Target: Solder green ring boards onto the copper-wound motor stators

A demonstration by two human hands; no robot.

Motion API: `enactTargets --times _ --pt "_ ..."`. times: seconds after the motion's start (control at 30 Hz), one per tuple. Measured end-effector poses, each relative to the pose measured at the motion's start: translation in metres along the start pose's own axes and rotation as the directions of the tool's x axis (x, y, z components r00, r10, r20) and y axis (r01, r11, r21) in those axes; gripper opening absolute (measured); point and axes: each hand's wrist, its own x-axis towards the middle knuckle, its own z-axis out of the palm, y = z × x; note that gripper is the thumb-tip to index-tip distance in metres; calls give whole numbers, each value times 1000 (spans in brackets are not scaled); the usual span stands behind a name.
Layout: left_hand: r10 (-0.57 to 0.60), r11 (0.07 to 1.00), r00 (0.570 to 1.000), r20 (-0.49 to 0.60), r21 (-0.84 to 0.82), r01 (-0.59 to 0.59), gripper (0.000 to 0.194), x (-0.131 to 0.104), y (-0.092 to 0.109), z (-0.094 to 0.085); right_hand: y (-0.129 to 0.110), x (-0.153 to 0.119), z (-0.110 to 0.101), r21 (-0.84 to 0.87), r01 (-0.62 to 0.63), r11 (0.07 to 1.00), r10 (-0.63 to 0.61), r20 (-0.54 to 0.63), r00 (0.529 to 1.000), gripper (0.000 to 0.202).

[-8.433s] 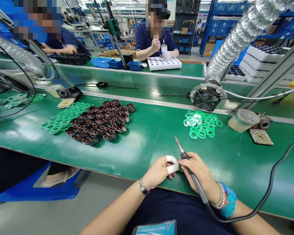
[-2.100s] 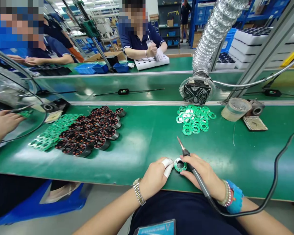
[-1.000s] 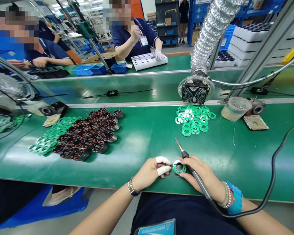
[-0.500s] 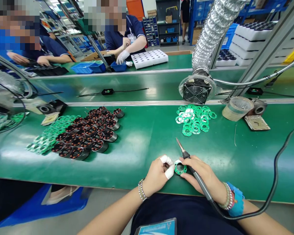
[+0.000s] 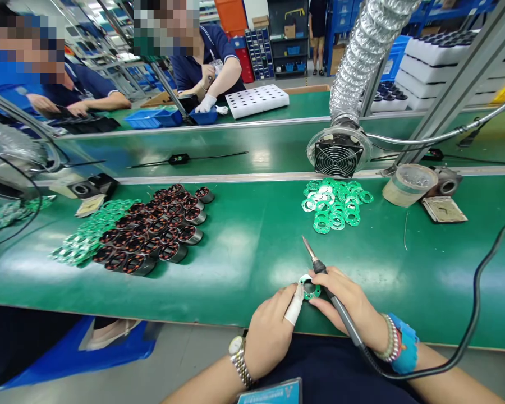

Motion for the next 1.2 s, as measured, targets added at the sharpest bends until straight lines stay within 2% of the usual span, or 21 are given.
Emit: enactTargets --times 0.07,0.1,0.17,0.23,0.3,0.37,0.43,0.5,0.6,0.67,0.7,0.73,0.83,0.93,1.0,1.07,1.13,1.2 --pt "5 999 998 70 53 -9 45 6 -1 -6 0 0 0 -8 5 1000 -5 -5 1000 28" --pt "-1 1000 995 103 17 -1 43 10 -3 -11 -1 -1 0 -12 3 1000 -3 -4 1000 29" --pt "-29 987 986 162 -150 54 37 18 -11 -19 0 -2 -1 -18 -7 1000 7 9 1000 31" --pt "-72 937 968 239 -317 148 37 26 -19 -25 2 -2 -7 -34 -17 999 17 0 1000 33" --pt "-87 900 940 330 -379 216 55 34 -23 -27 9 1 -16 -75 -31 997 27 -52 998 34" --pt "-74 898 910 408 -369 239 68 42 -22 -25 21 8 -27 -146 -48 988 33 -106 994 33" --pt "-54 898 878 475 -361 251 60 52 -22 -21 35 20 -37 -238 -53 970 30 -98 995 34" --pt "-60 892 858 511 -358 276 50 67 -28 -17 50 34 -43 -331 -44 943 34 -36 999 34" --pt "-134 894 877 462 -326 308 48 105 -59 -12 67 56 -46 -420 -8 907 40 69 997 33" --pt "-268 900 891 367 -236 367 47 142 -93 -7 74 68 -46 -448 23 894 30 110 994 31" --pt "-380 882 871 311 -161 442 48 163 -113 -5 76 72 -45 -458 35 888 23 119 993 29" --pt "-438 867 857 271 -123 482 50 186 -133 -2 78 76 -44 -466 43 884 17 124 992 28" --pt "-535 829 823 190 -71 555 49 253 -188 10 82 80 -44 -484 26 875 37 119 992 24" --pt "-601 788 783 161 -39 614 52 301 -224 25 87 79 -43 -496 -10 868 74 109 991 23" --pt "-627 771 761 165 -13 637 55 316 -234 36 91 77 -42 -502 4 865 60 111 992 24" --pt "-635 766 753 169 17 642 58 318 -235 45 94 75 -41 -507 34 861 31 119 992 26" --pt "-622 781 766 164 48 623 64 308 -231 46 97 74 -41 -513 56 857 14 131 991 26" --pt "-592 806 792 150 89 585 68 289 -228 38 99 73 -42 -515 71 854 3 141 990 26"
